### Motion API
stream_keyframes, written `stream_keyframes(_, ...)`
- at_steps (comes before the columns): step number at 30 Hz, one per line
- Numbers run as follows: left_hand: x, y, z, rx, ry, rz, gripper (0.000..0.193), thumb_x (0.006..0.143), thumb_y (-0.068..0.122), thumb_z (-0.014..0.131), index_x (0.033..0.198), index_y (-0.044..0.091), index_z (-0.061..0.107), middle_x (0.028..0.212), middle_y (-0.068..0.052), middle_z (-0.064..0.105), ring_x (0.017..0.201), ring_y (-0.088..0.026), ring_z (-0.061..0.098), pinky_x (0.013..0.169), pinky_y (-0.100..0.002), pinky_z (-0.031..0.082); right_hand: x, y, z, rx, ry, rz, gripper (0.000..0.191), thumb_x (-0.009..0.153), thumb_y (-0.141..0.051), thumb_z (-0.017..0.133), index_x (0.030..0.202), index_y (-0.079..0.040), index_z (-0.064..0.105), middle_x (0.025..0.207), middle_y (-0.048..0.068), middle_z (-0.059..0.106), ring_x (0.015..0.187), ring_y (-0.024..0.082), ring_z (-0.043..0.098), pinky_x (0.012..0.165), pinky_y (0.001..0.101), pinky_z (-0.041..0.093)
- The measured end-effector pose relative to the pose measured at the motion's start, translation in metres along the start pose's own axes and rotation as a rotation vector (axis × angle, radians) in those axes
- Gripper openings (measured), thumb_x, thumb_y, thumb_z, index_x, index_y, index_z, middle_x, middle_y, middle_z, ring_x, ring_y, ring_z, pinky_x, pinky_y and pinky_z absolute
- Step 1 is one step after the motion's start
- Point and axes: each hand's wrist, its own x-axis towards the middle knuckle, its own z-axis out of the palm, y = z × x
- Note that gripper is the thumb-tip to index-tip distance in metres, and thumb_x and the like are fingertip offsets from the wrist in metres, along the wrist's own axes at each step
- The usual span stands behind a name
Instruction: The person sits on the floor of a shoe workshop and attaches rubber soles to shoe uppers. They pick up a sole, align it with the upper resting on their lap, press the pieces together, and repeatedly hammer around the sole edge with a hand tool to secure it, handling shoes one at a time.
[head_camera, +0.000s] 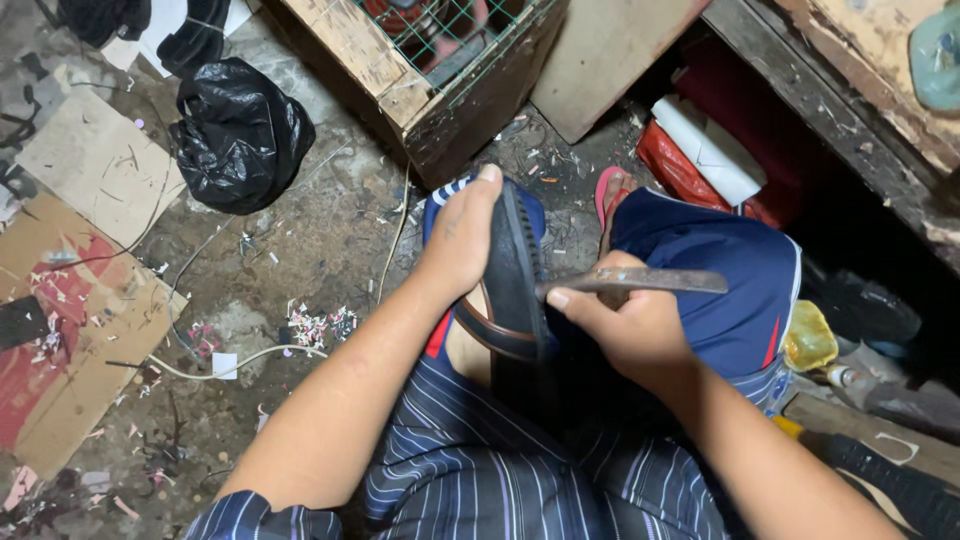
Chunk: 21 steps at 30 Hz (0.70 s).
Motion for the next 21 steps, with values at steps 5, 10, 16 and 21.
stream_keyframes(5, -0.006, -0.003, -0.003, -0.015, 0.031, -0.016, 0.052, 0.108, 0.043, 0.038, 0.086, 0.0, 0.056, 0.082, -0.005, 0.058, 0.082, -0.016, 0.052, 0.081, -0.033, 0.046, -0.018, -0.012, -0.008, -0.261, -0.124, 0.037, 0.035, 0.082, -0.031, 0.083, 0.078, -0.003, 0.062, 0.066, -0.001, 0.055, 0.064, 0.006, 0.049, 0.054, 0.0275, 0.044)
stream_keyframes(10, -0.01, -0.006, 0.001, -0.033, 0.036, 0.007, 0.051, 0.108, 0.043, 0.039, 0.086, 0.001, 0.058, 0.083, -0.003, 0.059, 0.081, -0.013, 0.053, 0.081, -0.033, 0.046, -0.009, -0.025, -0.012, -0.364, -0.31, 0.037, 0.026, 0.077, -0.029, 0.083, 0.077, -0.007, 0.069, 0.067, -0.001, 0.061, 0.065, 0.009, 0.057, 0.056, 0.0295, 0.048)
stream_keyframes(16, -0.024, 0.045, 0.005, -0.209, -0.174, 0.031, 0.046, 0.093, 0.041, 0.064, 0.117, 0.002, 0.061, 0.102, -0.002, 0.065, 0.095, -0.012, 0.059, 0.088, -0.031, 0.051, -0.006, -0.03, -0.019, -0.339, -0.286, -0.013, 0.028, 0.077, -0.025, 0.085, 0.076, -0.004, 0.067, 0.071, 0.001, 0.063, 0.069, 0.011, 0.058, 0.06, 0.0298, 0.049)
stream_keyframes(21, -0.058, 0.127, -0.016, 0.23, -0.144, 0.068, 0.082, 0.062, 0.034, 0.09, 0.128, 0.003, 0.053, 0.109, -0.009, 0.07, 0.102, -0.017, 0.068, 0.091, -0.031, 0.056, -0.02, -0.049, -0.034, -0.027, -0.066, -0.01, 0.024, 0.077, -0.017, 0.085, 0.084, -0.003, 0.067, 0.073, 0.005, 0.063, 0.066, 0.011, 0.057, 0.058, 0.0303, 0.048)
